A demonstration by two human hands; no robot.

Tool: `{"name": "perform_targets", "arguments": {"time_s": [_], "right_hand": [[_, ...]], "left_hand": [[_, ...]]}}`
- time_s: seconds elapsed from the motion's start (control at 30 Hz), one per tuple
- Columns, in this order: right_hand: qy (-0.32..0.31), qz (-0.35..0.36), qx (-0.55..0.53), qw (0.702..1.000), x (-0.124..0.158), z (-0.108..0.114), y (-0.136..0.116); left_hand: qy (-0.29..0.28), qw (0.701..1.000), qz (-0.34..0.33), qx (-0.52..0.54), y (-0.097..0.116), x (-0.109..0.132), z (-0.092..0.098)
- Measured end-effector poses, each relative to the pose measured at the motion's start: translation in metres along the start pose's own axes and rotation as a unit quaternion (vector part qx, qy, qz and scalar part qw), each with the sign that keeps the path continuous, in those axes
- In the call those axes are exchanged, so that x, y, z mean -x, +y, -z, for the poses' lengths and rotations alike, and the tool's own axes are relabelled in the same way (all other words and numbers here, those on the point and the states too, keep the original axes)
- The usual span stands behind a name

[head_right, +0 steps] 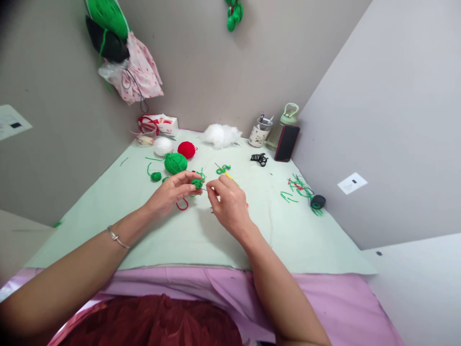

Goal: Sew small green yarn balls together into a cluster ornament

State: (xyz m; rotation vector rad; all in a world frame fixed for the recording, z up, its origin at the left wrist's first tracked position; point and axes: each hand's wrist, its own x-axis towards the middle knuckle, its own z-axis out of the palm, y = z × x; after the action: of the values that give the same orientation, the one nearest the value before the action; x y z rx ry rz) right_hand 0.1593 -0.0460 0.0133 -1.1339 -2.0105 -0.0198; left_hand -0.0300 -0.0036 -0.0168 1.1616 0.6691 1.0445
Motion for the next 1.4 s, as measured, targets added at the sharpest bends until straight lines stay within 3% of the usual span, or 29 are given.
{"name": "perform_targets", "arguments": {"time_s": [0.27, 0.43, 0.6, 0.9, 1.13, 1.4], "right_hand": [[-0.007, -0.003, 0.001, 1.0, 0.0, -0.001, 0.0], [-0.039, -0.028, -0.025, 0.999, 0.0, 0.003, 0.001], [-0.068, -0.082, -0.107, 0.989, -0.003, 0.01, 0.004], [-0.066, -0.137, -0.218, 0.964, -0.005, 0.008, 0.005], [-0.061, -0.228, -0.339, 0.911, -0.007, -0.001, 0.003], [-0.09, -0.287, -0.413, 0.86, -0.005, 0.0, 0.012]], "left_hand": [[-0.006, 1.0, -0.005, -0.013, -0.002, 0.0, 0.002], [-0.008, 0.996, -0.006, -0.094, 0.003, 0.0, 0.004], [-0.051, 0.986, -0.017, -0.16, 0.013, 0.002, 0.007], [-0.032, 0.991, -0.061, -0.111, 0.017, 0.004, 0.002], [0.003, 0.999, -0.047, -0.026, 0.013, 0.005, -0.009], [0.015, 0.999, -0.043, 0.008, 0.016, 0.008, -0.009]]}}
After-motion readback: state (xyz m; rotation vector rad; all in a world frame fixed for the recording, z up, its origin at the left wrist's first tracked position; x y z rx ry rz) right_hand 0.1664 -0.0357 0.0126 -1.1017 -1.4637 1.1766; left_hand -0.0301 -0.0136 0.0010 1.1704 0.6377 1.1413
